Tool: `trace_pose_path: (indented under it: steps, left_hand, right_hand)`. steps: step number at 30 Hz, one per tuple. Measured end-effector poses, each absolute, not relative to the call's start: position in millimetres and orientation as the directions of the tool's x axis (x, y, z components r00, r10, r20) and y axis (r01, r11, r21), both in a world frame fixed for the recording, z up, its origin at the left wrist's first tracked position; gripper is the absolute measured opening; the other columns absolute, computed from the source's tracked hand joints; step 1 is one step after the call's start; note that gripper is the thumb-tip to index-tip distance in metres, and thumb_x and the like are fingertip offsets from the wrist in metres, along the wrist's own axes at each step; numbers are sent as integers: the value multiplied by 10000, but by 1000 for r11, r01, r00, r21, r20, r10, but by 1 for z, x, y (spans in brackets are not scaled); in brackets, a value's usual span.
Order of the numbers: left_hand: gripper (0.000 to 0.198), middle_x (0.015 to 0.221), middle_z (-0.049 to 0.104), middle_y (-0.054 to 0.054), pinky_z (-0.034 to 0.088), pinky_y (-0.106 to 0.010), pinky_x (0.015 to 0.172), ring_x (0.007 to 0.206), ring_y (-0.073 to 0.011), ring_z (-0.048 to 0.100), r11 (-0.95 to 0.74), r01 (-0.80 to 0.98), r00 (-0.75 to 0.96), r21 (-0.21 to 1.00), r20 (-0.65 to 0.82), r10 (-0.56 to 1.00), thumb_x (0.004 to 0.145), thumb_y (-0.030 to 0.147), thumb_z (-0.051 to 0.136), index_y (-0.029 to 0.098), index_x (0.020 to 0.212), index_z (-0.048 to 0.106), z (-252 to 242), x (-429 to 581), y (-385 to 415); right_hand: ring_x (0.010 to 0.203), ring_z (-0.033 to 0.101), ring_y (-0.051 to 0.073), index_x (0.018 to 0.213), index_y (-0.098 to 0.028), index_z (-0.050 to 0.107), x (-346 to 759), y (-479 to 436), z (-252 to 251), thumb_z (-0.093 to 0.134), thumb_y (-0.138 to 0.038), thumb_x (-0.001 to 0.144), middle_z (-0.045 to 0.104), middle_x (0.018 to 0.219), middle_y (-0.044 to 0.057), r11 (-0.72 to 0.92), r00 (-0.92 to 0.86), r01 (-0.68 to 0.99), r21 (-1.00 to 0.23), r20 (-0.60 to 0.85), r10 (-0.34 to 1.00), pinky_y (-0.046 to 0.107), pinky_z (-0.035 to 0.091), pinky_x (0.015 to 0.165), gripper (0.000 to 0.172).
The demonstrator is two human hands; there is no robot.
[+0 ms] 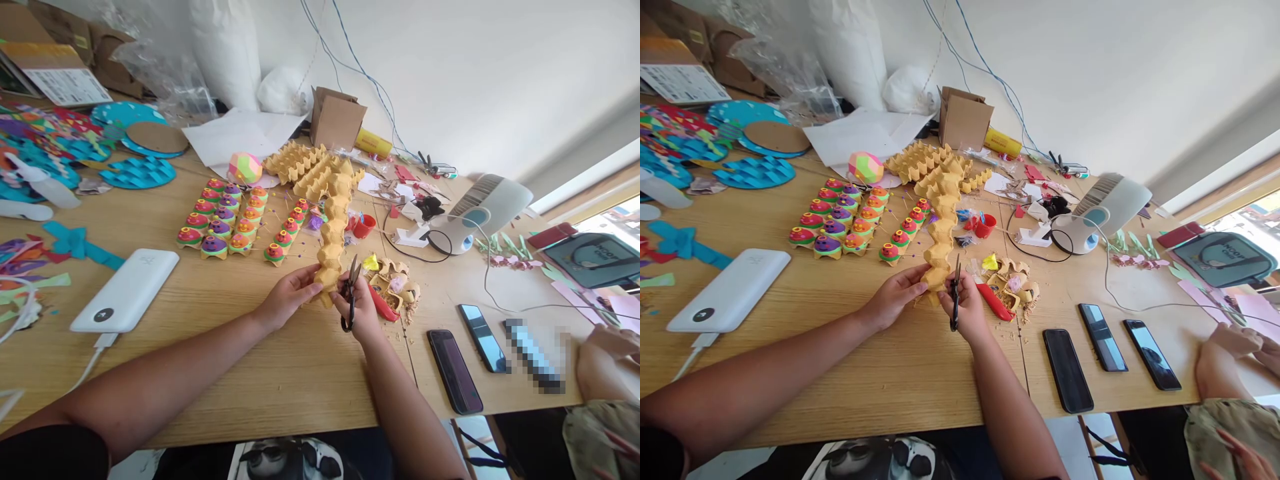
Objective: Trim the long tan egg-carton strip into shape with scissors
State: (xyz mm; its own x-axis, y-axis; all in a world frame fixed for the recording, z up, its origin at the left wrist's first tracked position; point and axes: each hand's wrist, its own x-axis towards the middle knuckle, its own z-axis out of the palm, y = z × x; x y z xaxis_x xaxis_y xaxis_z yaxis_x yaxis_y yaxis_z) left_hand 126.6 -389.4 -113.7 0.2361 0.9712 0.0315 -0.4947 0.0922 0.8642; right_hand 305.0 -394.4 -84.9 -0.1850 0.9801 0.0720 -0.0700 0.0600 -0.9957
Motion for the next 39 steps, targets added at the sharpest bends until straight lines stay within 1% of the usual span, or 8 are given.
trace_pose_path:
  steps: [5,9,11,13,16,25,32,39]
  left_hand:
    - [582,1315,717,-97,530,-375,1024,1243,-276,652,0,-490,188,872,106,976,827,325,831,226,1370,646,-116,123,-386]
    - [627,1289,718,-89,538,-350,1004,1164,-231,679,-112,-462,54,880,154,987,831,296,828,240,1411,597,-116,120,-385]
    - [620,1269,722,-87,539,-343,996,1152,-223,681,-142,-444,-6,885,155,988,840,312,819,234,1411,589,-115,119,-385]
    - [602,1248,726,-83,539,-333,988,1149,-214,680,-154,-433,-35,888,154,987,849,328,809,231,1401,589,-113,119,-384]
    - [586,1229,728,-76,533,-326,996,1168,-209,671,-164,-430,-55,888,155,986,842,334,814,230,1375,592,-111,120,-384]
    - [528,1143,726,-49,525,-316,930,1094,-188,676,-172,-450,-47,876,169,984,847,305,815,249,1301,550,-113,123,-387]
    - [487,1196,718,-43,478,-343,1036,1182,-183,645,-190,-449,-11,873,207,978,864,284,797,268,1276,539,-113,124,-388]
    - [505,1246,703,-64,474,-358,1058,1219,-195,635,-167,-459,-4,873,186,982,859,289,800,262,1280,523,-111,125,-390]
  right_hand:
    - [822,575,148,1105,-262,518,308,-389,-89,784,-378,786,584,912,-17,83,-183,7,-996,81,980,268,484,775,431]
    - [791,604,166,1125,-246,493,312,-388,-90,744,-419,817,612,873,-10,143,-201,219,-965,98,975,284,485,749,433]
    - [725,586,164,1109,-241,516,313,-390,-87,715,-432,842,604,803,-25,189,-218,400,-897,107,970,271,452,680,384]
    - [651,554,159,1082,-243,554,314,-394,-81,693,-451,861,583,718,-46,223,-236,585,-780,100,967,262,392,614,333]
    - [595,534,158,1055,-247,588,312,-399,-73,683,-492,873,562,636,-64,232,-237,737,-634,79,968,261,330,573,320]
    - [597,547,163,1055,-240,623,308,-401,-72,672,-548,880,599,639,-53,223,-195,784,-580,111,975,255,318,562,358]
    - [603,563,164,1072,-233,651,309,-402,-77,679,-574,882,613,649,-37,240,-187,802,-546,152,971,248,326,559,392]
    - [646,600,184,1071,-246,683,310,-403,-76,656,-583,910,657,693,-4,265,-204,837,-479,176,963,255,331,571,375]
